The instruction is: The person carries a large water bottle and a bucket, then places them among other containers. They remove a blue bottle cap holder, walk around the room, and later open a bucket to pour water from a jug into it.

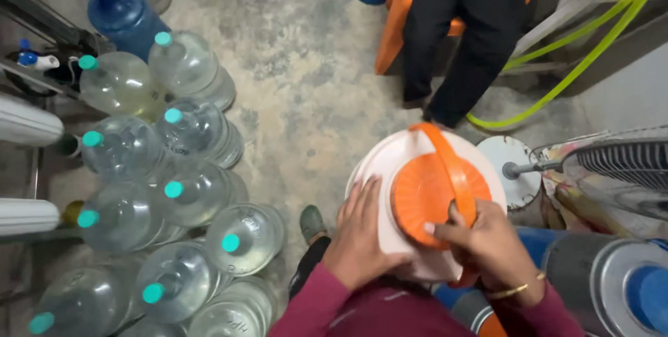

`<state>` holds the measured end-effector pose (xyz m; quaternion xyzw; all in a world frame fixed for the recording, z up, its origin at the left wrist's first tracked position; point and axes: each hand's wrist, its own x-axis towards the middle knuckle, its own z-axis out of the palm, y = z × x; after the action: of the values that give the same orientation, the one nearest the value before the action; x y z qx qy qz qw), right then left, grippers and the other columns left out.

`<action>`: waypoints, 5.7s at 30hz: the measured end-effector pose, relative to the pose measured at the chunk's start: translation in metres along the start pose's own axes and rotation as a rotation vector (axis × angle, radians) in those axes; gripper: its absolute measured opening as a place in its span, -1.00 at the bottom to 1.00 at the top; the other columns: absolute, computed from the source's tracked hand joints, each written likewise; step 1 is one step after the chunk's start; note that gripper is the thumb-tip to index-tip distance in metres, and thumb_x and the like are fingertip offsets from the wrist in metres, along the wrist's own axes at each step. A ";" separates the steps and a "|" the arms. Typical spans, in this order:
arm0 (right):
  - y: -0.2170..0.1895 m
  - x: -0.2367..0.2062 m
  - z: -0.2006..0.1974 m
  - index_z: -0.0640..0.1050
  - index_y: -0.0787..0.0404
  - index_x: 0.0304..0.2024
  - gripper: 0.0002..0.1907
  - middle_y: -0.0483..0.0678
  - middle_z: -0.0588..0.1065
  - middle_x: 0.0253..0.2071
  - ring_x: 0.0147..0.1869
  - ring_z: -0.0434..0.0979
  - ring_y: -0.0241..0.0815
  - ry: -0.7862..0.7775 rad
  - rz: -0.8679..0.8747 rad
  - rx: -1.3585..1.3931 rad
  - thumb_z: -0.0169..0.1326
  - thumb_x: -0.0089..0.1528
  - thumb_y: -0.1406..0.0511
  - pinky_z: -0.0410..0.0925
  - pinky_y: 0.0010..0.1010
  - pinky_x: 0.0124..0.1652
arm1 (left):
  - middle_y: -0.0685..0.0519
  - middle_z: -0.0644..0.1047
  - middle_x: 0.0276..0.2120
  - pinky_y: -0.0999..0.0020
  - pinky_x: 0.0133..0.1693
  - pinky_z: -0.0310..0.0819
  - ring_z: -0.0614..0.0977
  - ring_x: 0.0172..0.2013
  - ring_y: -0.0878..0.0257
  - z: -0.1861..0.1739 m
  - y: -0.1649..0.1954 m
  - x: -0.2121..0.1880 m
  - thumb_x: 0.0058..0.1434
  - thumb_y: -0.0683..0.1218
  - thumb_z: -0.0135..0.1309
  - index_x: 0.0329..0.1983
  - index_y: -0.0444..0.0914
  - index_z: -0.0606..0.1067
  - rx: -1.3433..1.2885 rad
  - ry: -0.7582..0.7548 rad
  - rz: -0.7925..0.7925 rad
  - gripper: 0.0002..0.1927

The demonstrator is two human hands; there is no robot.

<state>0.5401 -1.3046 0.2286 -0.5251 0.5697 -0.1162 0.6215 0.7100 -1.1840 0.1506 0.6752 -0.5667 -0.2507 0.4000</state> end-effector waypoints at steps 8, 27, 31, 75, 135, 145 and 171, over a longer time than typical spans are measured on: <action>-0.099 0.114 0.054 0.35 0.21 -0.63 -0.66 -0.15 0.30 -0.72 -0.72 0.20 -0.33 -0.006 -0.050 0.095 0.32 -0.02 0.44 0.07 -0.44 -0.68 | -0.24 0.12 0.48 -0.17 0.38 -0.15 -0.01 0.50 -0.23 -0.068 -0.049 0.139 -0.16 0.06 0.53 0.49 -0.34 0.05 0.070 0.054 -0.016 0.25; -0.345 0.418 0.119 0.47 0.35 -0.46 -0.68 -0.07 0.37 -0.72 -0.77 0.30 -0.24 -0.189 0.005 -0.174 0.40 -0.01 0.38 0.17 -0.37 -0.74 | -0.30 0.06 0.45 -0.23 0.35 -0.24 -0.09 0.47 -0.25 -0.179 -0.189 0.469 -0.11 0.09 0.45 0.45 -0.39 -0.01 0.148 0.030 -0.132 0.21; -0.391 0.479 0.155 0.56 0.28 -0.42 -0.72 -0.10 0.40 -0.74 -0.79 0.30 -0.29 -0.164 0.009 -0.235 0.42 -0.03 0.33 0.16 -0.40 -0.74 | -0.26 0.10 0.49 -0.19 0.39 -0.20 -0.02 0.52 -0.22 -0.205 -0.232 0.518 0.01 0.13 0.42 0.51 -0.38 0.00 0.131 0.100 -0.091 0.18; -0.941 1.113 0.526 0.52 0.27 -0.51 -0.86 -0.05 0.33 -0.78 -0.81 0.24 -0.23 -0.255 0.027 -0.256 0.26 0.03 0.40 0.09 -0.32 -0.76 | -0.29 0.17 0.41 -0.04 0.30 0.07 0.17 0.40 -0.22 -0.684 -0.665 1.096 -0.03 0.13 0.44 0.48 -0.37 0.01 0.058 0.263 -0.404 0.19; -1.174 1.833 0.581 0.55 0.26 -0.14 -0.79 -0.16 0.41 -0.48 -0.49 0.37 -0.33 0.972 0.095 0.685 0.22 0.30 0.25 0.26 -0.47 -0.46 | -0.11 0.55 0.07 0.08 0.00 0.47 0.61 -0.03 -0.06 -0.920 -1.010 2.033 0.27 -0.01 0.13 0.21 -0.25 0.43 0.163 -1.093 0.033 -0.53; -1.030 1.993 0.636 0.53 0.38 -0.23 -0.82 0.12 0.63 -0.28 -0.20 0.68 -0.14 0.886 0.185 0.892 0.13 0.22 0.34 0.46 -0.33 -0.13 | -0.14 0.50 0.16 0.04 0.15 0.40 0.51 0.17 -0.07 -0.854 -1.130 2.072 0.21 -0.02 0.18 0.32 -0.16 0.41 0.480 -1.375 -0.089 -0.42; -0.925 2.042 0.653 0.51 0.30 0.26 -0.43 0.08 0.61 -0.09 -0.14 0.67 -0.12 1.251 0.622 0.512 0.13 0.16 0.38 0.45 -0.32 -0.16 | -0.16 0.10 0.49 -0.19 0.38 -0.06 0.17 0.46 0.03 -0.455 -1.281 2.171 0.24 -0.05 0.06 0.33 -0.36 0.33 0.877 -1.563 1.168 -0.39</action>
<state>2.1635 -2.8714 -0.3730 -0.0139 0.8946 -0.3412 0.2883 2.2979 -3.1166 -0.4036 0.0363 -0.9422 -0.1578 -0.2934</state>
